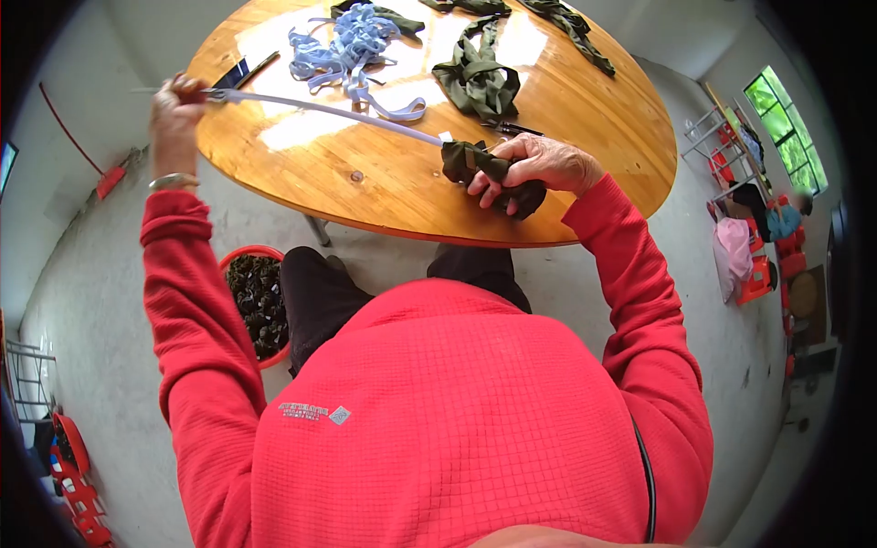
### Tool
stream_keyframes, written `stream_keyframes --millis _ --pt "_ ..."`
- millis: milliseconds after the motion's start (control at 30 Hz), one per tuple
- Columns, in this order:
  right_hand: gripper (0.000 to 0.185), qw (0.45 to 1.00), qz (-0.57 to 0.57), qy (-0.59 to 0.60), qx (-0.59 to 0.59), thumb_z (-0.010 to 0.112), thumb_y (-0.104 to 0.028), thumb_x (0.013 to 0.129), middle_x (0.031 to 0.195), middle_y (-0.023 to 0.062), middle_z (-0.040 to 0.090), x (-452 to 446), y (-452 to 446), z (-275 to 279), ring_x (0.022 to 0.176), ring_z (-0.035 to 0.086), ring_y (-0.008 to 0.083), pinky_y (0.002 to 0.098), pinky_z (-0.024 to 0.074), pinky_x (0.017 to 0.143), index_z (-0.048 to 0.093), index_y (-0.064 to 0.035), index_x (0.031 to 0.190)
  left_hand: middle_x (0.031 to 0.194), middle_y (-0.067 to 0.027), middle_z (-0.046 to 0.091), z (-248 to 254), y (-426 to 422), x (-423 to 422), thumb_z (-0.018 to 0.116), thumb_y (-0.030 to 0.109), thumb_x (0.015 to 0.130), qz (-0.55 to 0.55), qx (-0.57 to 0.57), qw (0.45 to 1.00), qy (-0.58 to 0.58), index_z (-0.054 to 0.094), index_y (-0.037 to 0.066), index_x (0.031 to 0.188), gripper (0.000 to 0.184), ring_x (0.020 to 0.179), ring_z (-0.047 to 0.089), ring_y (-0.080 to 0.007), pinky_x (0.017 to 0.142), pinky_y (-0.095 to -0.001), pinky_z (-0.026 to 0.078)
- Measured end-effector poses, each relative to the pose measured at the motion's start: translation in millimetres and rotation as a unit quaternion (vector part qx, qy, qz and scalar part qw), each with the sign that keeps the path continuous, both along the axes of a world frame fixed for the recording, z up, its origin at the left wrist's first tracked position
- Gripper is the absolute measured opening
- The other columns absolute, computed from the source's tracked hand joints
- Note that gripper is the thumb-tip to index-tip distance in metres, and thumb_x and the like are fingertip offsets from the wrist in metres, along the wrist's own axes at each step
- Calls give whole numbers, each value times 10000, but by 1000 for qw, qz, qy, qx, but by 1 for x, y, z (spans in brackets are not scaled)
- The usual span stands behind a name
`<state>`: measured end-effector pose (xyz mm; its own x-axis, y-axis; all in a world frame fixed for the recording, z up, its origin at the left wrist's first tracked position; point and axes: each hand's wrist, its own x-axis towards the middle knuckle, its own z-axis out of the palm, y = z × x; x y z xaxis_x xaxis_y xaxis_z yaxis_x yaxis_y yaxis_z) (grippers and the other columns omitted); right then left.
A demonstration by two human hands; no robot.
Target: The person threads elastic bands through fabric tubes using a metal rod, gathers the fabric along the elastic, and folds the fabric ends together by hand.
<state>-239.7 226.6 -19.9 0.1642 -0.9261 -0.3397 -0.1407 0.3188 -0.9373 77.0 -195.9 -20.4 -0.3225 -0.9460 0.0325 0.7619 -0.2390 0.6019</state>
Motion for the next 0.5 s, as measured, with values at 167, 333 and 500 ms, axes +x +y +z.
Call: stream_keyframes --millis 167,333,500 --pt "298 998 -36 47 27 520 -53 766 876 91 662 -14 13 9 722 640 134 249 550 544 623 21 1035 616 -6 428 28 24 80 493 43 890 130 -253 942 -177 459 39 755 140 543 430 -138 571 -267 409" --pt "326 986 -67 114 97 520 -46 751 897 93 674 -43 33 8 724 632 117 231 540 558 631 28 1049 776 3 493 0 -138 263 512 -64 765 247 -395 743 -481 552 31 751 104 703 509 -117 657 -233 423" --pt "263 967 -126 186 117 535 -78 743 799 35 661 -47 51 15 559 572 73 202 501 509 657 -16 968 694 2 462 8 -146 320 523 -16 804 283 -62 914 -283 506 61 717 118 632 476 -123 610 -248 397"
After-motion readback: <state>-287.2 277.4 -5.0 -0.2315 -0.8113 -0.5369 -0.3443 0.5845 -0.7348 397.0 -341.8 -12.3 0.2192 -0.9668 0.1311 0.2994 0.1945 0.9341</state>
